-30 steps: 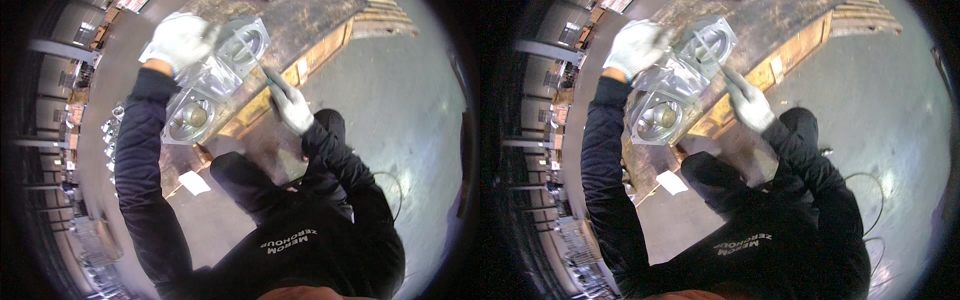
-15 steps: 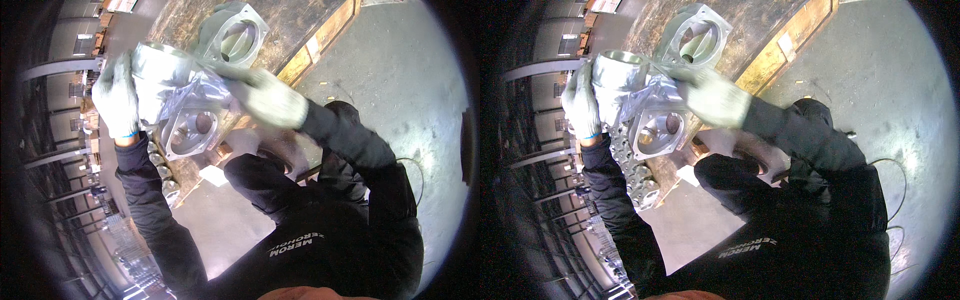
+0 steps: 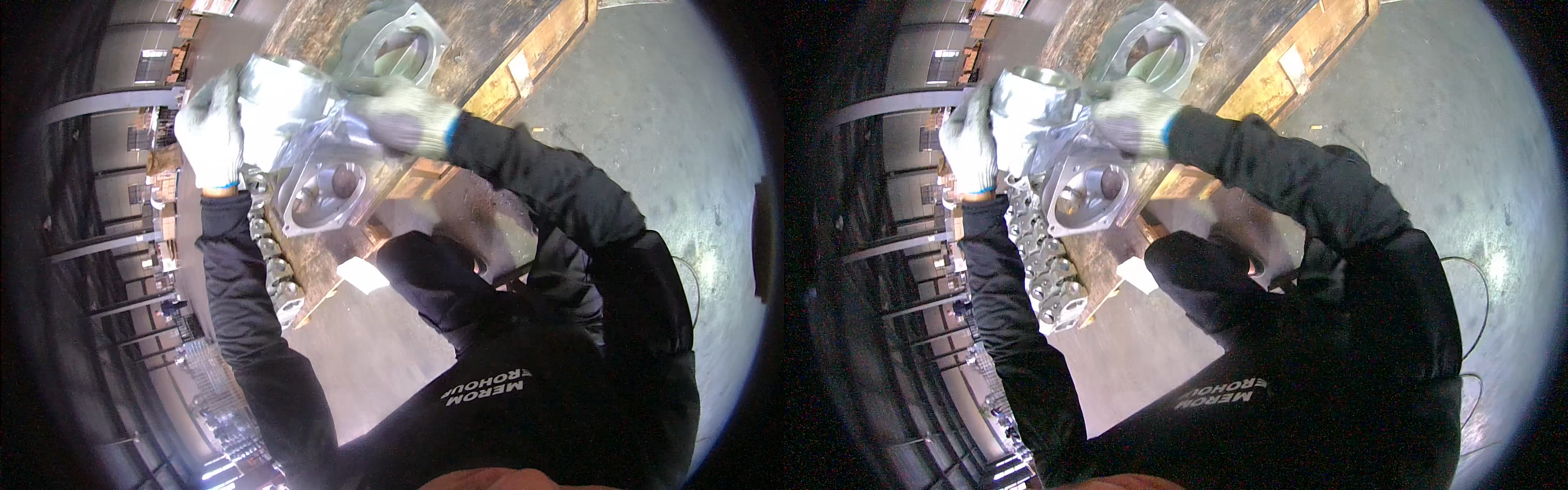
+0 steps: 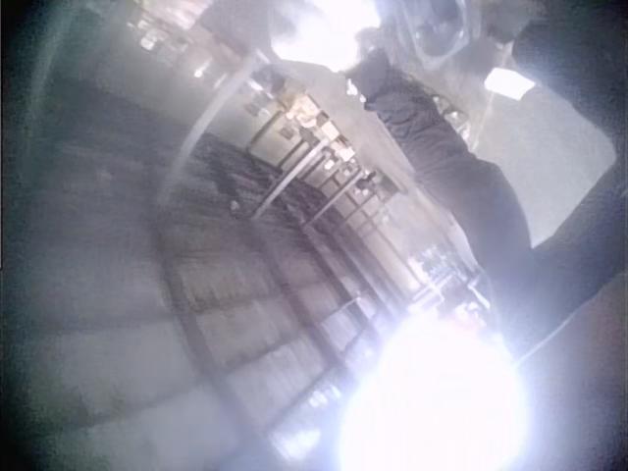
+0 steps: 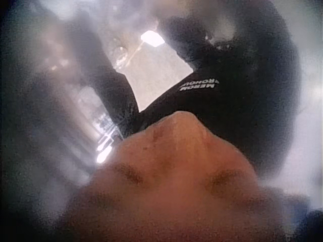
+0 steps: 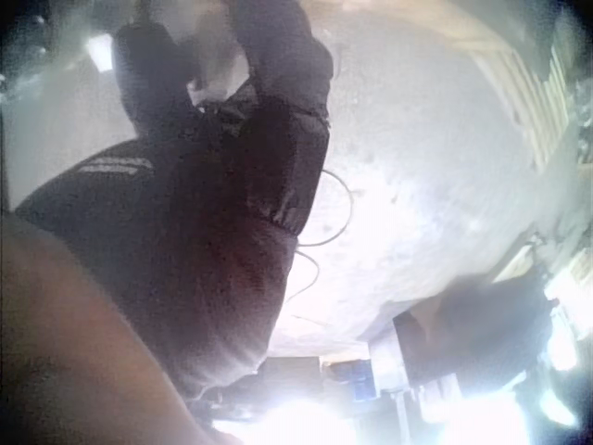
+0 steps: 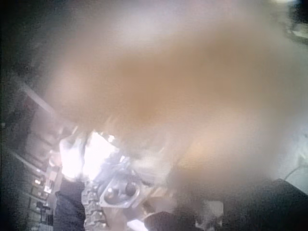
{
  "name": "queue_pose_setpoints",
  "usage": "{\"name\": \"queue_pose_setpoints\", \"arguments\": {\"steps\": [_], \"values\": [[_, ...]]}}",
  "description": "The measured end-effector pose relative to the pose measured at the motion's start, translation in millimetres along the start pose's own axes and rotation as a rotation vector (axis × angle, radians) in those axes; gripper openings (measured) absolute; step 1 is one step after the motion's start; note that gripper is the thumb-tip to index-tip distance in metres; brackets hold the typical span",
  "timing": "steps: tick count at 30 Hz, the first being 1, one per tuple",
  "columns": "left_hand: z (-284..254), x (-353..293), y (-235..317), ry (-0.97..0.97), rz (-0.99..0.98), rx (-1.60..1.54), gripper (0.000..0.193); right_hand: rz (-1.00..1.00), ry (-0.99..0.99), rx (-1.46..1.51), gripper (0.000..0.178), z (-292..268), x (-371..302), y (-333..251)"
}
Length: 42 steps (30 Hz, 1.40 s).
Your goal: The person kneels on the floor and uses a sanding block to smooth the surfaces of a metal casting. They then use a hammer and a chisel to chip away at the edges of the part, removing excess material.
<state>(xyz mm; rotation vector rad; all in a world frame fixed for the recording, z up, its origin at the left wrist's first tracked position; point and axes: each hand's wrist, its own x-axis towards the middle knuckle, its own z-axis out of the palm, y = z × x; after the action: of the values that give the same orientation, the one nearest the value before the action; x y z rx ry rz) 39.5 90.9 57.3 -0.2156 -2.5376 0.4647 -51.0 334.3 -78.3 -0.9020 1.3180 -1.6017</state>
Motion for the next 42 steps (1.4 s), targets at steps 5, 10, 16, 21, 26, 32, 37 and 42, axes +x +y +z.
{"name": "queue_pose_setpoints", "arguments": {"steps": [5,10,16,21,26,32,37,42], "values": [[8.1,-6.5,-3.4,0.09,-0.195,-0.264,0.023,-0.03,0.155,-0.012,0.045,11.1,-41.1,13.7],[8.3,10.5,-9.4,0.061,-0.494,-0.367,0.026,-0.126,0.047,-0.01,0.045,-3.8,-18.9,18.4],[8.0,6.1,1.9,0.055,-0.584,-0.514,0.026,0.191,0.043,0.083,0.049,-34.8,-36.4,1.3],[12.4,13.4,-5.0,0.115,-0.55,-0.537,0.022,-0.168,0.054,-0.083,0.028,-9.7,8.0,-2.0],[10.2,11.8,-7.5,0.046,-0.292,-0.297,0.02,0.001,0.006,0.121,0.051,-13.6,1.2,0.2],[8.1,11.1,3.4,0.113,-0.642,-0.539,0.022,-0.165,-0.043,-0.378,0.047,-11.5,23.0,-0.1],[8.2,11.0,1.0,0.09,-0.629,-0.596,0.025,-0.143,0.102,-0.102,0.049,-7.2,16.4,15.9],[9.5,16.0,1.2,0.062,-0.517,-0.575,0.024,-0.037,-0.055,-0.002,0.046,-6.7,26.8,14.7]]}}
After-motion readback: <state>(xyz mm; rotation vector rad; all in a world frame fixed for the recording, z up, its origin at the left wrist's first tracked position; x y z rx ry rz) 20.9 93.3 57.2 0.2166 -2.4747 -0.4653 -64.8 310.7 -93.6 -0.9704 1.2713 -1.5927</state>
